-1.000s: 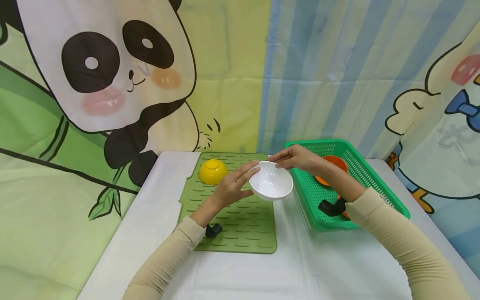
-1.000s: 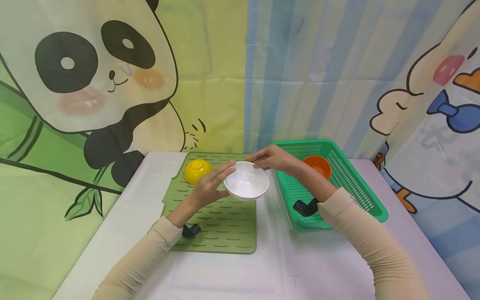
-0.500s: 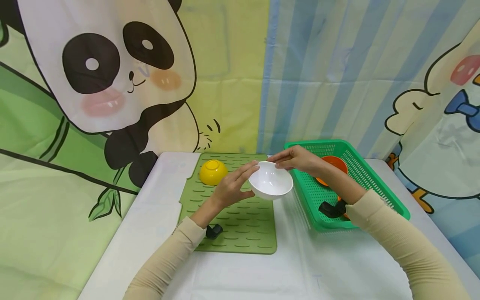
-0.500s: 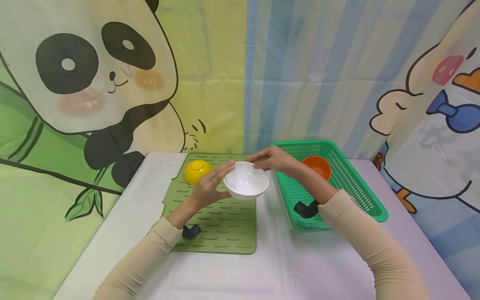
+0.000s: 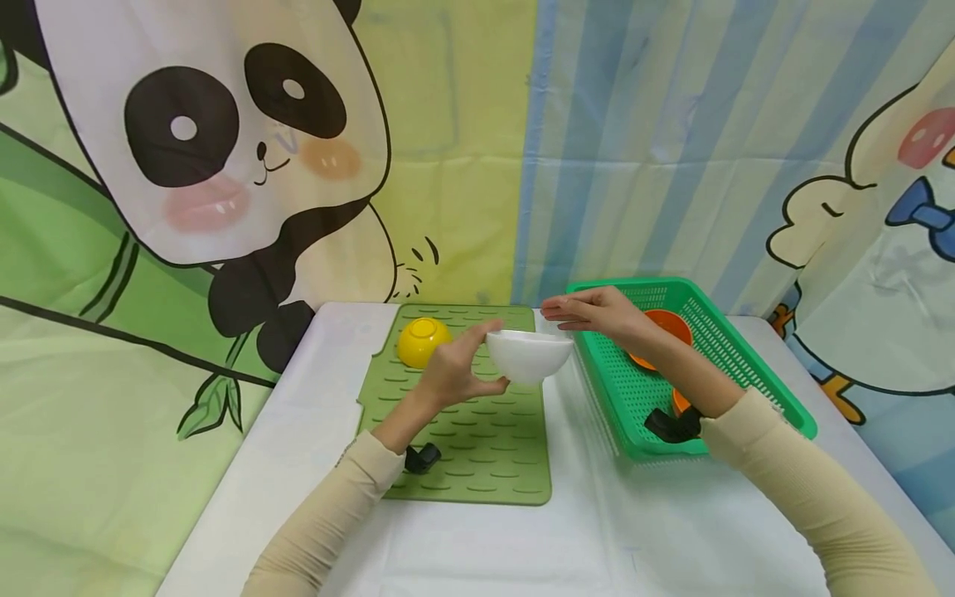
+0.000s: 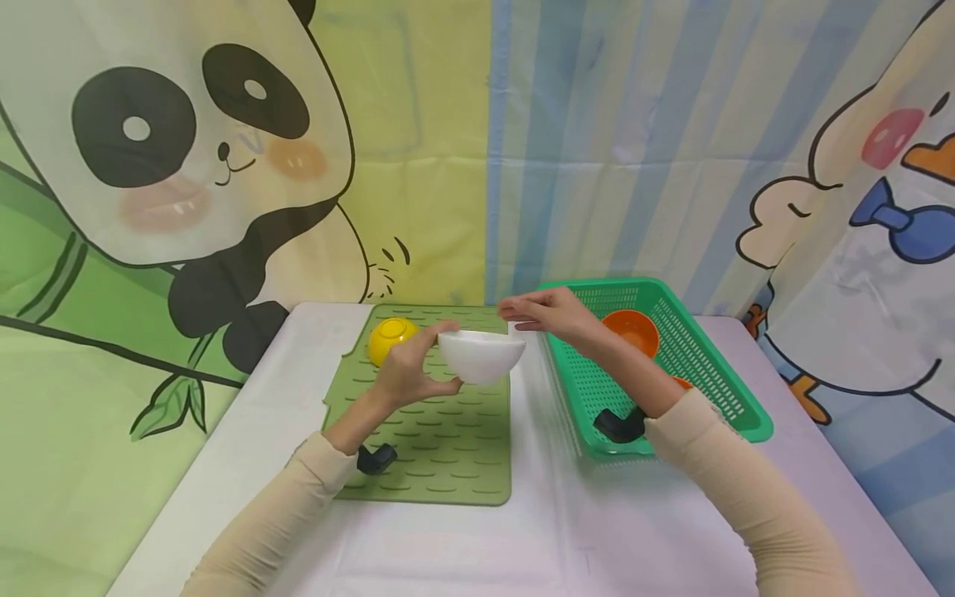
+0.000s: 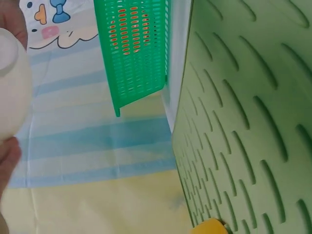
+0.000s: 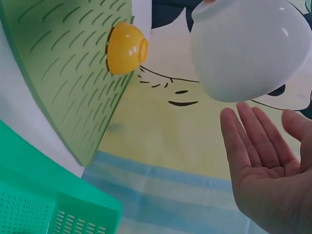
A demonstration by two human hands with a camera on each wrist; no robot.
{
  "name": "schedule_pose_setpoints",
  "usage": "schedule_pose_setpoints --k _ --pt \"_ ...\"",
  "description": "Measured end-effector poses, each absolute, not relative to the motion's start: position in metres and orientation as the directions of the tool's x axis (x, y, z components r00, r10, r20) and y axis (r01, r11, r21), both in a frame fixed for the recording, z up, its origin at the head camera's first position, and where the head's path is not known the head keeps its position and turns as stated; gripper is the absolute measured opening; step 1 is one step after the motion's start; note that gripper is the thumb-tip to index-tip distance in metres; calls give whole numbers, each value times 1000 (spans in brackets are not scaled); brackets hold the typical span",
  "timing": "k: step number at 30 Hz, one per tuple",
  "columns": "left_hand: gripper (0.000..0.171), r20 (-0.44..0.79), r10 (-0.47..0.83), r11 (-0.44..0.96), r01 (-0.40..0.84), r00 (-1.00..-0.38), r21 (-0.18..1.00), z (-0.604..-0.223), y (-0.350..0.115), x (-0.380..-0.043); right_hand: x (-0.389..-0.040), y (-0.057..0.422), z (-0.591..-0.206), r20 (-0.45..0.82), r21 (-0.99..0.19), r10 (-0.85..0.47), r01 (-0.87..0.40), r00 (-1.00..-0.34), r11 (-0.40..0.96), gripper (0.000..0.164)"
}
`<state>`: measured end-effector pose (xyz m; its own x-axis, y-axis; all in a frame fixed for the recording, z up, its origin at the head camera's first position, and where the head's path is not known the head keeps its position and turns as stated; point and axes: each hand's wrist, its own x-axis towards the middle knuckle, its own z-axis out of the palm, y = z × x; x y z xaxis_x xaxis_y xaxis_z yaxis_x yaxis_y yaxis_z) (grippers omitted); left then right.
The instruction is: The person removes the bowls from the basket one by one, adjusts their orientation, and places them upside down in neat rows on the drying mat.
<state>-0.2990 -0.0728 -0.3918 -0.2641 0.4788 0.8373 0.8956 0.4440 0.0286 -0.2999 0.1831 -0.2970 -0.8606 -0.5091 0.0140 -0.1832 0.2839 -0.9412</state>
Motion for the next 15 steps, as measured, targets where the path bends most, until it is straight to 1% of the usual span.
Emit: schedule_pose_setpoints --k 3,8,12,15 --pt "75 803 475 435 889 -360 142 -390 -73 -299 -298 184 -299 85 -924 -507 -259 -858 283 43" --pt "72 690 472 386 832 -549 398 -387 -73 -296 -292 185 -306 186 -886 -495 -363 -848 288 43" --pt "68 547 460 366 710 -700 601 -383 -75 -291 -289 184 -311 267 -851 -492 -442 -829 283 40" --pt "69 425 442 372 593 -790 714 -377 -77 -287 -287 184 -314 313 -826 -515 -497 -798 267 38"
